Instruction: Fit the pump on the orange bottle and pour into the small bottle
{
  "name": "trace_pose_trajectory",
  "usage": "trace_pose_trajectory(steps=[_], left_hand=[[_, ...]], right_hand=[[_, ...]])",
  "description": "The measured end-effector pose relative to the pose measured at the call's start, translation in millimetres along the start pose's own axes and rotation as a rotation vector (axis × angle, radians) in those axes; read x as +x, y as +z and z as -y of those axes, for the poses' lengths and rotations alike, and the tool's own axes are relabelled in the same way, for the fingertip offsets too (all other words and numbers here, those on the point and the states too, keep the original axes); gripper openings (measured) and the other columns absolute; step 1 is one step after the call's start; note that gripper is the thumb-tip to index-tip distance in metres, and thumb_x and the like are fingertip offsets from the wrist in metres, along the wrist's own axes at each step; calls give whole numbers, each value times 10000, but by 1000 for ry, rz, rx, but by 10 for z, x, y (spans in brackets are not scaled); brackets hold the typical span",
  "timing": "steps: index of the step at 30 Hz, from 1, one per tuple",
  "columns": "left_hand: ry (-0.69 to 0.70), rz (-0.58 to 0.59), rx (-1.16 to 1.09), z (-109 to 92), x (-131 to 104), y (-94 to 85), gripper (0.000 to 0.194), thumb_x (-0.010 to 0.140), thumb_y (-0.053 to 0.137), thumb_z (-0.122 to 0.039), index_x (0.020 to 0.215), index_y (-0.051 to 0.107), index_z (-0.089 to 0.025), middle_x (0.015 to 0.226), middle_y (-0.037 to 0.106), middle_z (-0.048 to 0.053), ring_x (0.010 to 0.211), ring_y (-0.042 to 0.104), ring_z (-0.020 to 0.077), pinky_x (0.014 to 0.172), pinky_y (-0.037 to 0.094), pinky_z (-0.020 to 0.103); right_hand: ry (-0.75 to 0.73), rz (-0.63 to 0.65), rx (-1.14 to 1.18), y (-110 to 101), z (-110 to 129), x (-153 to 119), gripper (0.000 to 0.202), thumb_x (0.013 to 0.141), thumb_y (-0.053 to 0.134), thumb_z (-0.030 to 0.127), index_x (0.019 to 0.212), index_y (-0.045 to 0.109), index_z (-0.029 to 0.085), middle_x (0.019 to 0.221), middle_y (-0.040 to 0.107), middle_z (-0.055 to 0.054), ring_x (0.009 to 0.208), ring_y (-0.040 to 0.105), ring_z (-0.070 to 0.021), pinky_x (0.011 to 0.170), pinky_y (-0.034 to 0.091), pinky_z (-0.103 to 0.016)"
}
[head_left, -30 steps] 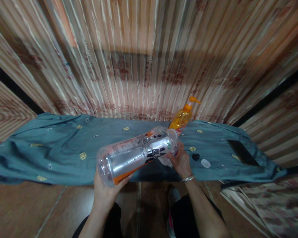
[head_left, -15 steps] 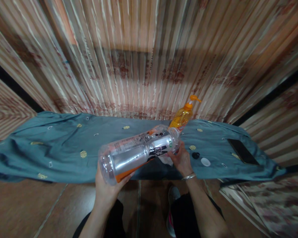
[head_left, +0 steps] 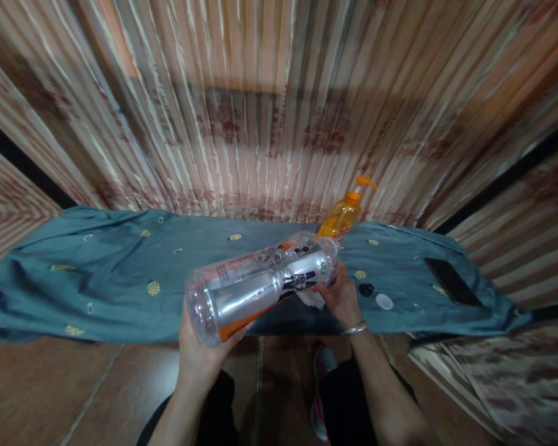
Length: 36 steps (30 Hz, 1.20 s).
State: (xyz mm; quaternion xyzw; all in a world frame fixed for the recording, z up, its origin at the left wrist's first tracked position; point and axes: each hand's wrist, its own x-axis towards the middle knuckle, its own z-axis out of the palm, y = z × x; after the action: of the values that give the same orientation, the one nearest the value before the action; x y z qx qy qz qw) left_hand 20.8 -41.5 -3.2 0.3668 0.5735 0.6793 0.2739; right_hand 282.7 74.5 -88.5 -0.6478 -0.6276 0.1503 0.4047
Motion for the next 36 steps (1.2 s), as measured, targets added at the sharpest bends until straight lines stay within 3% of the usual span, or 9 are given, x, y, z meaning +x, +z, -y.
trace_pose_trajectory(steps=[10, 16, 26, 31, 36], left_hand=[[44, 30, 30, 26, 5, -16, 750, 506, 1013, -365, 1192, 719, -289, 1213, 778, 52, 1219, 738, 377, 1151, 566, 588], [91, 55, 95, 77, 65, -50, 772, 480, 1040, -446, 1153, 704, -271, 1198, 782, 72, 1174, 754, 382, 1103, 598, 607], [110, 95, 118, 129, 117, -90, 722, 511, 1020, -401, 1132, 676, -269, 1099, 797, 54, 1036, 796, 356, 945, 687, 543], [168, 112, 160, 188, 130, -108, 669, 559, 1003, -391, 1128, 669, -277, 1106, 807, 38, 1017, 806, 326, 950, 688, 514], [131, 105, 110, 168, 107, -72, 720, 528, 1024, -405, 1135, 659, -277, 1148, 800, 45, 1081, 797, 325, 976, 678, 499]], right_hand=[[24, -18, 16, 6, 7, 0, 549, 753, 758, 527, 1166, 588, 208, 798, 747, -34, 681, 708, -273, 644, 547, -358], [13, 3, 32, -14, -3, 2, 558, 740, 748, 528, 1164, 579, 207, 763, 721, -9, 651, 680, -258, 622, 533, -349], [16, 37, 45, -42, -15, 24, 541, 733, 732, 504, 1162, 588, 207, 724, 694, 16, 639, 662, -250, 601, 509, -341], [23, 33, 37, -39, -31, 31, 524, 734, 745, 516, 1136, 583, 221, 724, 687, 23, 638, 652, -236, 589, 493, -323], [-9, 30, 21, -36, -41, 29, 529, 766, 738, 542, 1158, 584, 221, 708, 671, 29, 618, 642, -235, 571, 496, -327]])
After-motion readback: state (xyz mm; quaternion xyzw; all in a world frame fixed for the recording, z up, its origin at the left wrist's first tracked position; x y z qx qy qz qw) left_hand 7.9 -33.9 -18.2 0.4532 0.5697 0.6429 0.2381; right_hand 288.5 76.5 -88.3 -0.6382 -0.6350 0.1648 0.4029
